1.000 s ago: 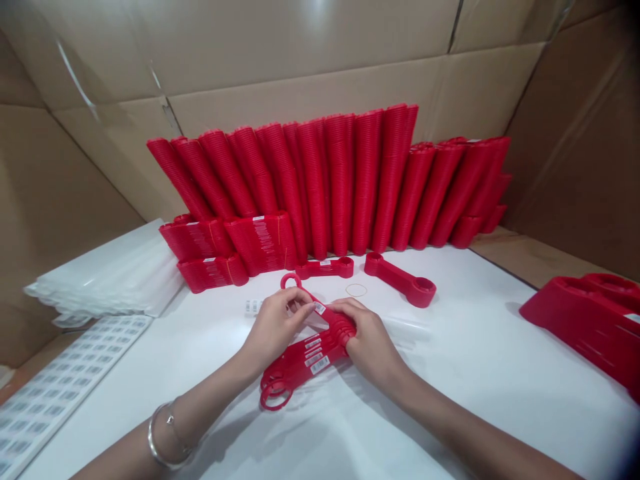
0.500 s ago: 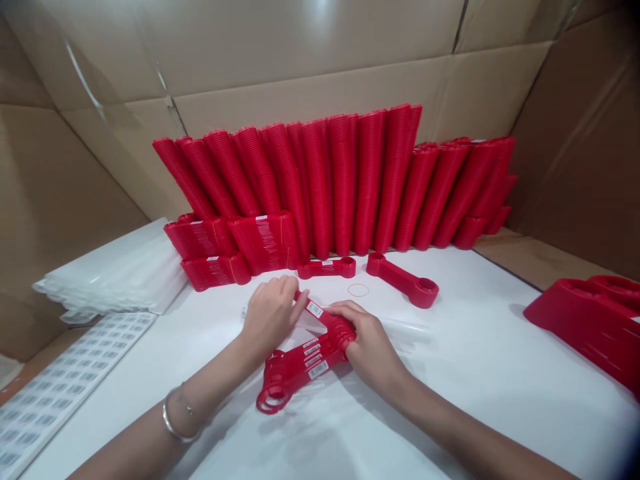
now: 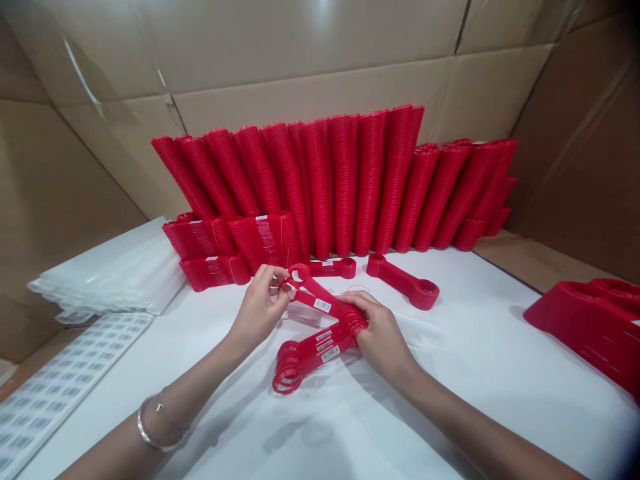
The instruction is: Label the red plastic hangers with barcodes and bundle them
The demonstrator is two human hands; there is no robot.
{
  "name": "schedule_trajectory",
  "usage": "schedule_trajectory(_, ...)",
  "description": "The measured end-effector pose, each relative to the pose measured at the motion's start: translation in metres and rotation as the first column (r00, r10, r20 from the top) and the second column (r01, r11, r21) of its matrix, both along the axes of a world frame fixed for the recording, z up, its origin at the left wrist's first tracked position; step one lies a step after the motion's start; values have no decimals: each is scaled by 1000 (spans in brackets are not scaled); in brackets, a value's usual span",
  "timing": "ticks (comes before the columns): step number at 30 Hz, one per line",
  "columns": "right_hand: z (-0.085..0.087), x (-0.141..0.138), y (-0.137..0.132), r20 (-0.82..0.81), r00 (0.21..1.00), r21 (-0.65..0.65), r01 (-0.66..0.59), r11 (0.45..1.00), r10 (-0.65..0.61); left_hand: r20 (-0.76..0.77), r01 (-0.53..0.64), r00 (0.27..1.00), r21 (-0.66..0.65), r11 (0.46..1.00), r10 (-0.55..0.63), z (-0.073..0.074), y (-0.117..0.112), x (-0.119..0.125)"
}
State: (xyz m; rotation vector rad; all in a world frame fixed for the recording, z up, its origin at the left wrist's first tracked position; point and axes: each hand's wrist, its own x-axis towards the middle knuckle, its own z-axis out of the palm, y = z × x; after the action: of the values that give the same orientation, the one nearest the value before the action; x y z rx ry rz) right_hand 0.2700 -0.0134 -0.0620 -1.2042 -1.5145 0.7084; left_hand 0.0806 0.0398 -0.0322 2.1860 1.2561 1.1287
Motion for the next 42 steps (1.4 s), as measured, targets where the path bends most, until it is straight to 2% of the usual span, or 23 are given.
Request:
schedule_trajectory(2,0,3,2,5,999,6,34,999,-34,-177,33,984,50,998,-24,1,-6,0)
schedule_trajectory(4,1,5,4,16,998,10,58,998,-58,-368,80,928,56,995,-54,2,-10,0)
schedule_trajectory(6,1,6,4,23,998,9,59,998,-59,-476,88,877,42,995,-57,2,-10,-3)
schedule_trajectory(11,2,4,2,27,999,8,24,1000,-24,-518,-21,843,238,971,145,3,11,-23)
schedule_trajectory(15,2,4,2,30,999,-6,25,1000,-25,-551,-12,824,210,978,128,1,22,-36)
schedule_trajectory(18,-1,7,5,33,998,-10,50,999,-50,-534,0,842,155,988,84,5,23,-38)
schedule_trajectory(20,-3,9,7,28,997,-11,74,997,-74,-494,32,869,100,995,22,14,22,-39)
schedule_trajectory(24,-4,10,10,18,996,-24,87,996,-87,-323,90,942,-16,996,-90,37,12,-39)
schedule_trajectory(26,-4,9,9,23,996,-33,84,996,-83,-226,97,968,-75,992,-111,43,3,-31)
schedule_trajectory(29,-2,3,5,19,999,-40,47,998,-46,-102,114,986,-149,982,-130,39,-12,-10)
schedule_trajectory(33,-1,-4,-1,28,1000,-23,6,1000,-5,-11,118,993,-180,977,-122,20,-20,14)
schedule_trajectory(36,0,-7,-3,31,999,-21,-14,1000,14,-17,101,994,-184,978,-106,12,-19,19)
schedule_trajectory(42,1,-7,-5,28,999,-14,-20,1000,20,-27,65,997,-158,985,-70,9,-19,19)
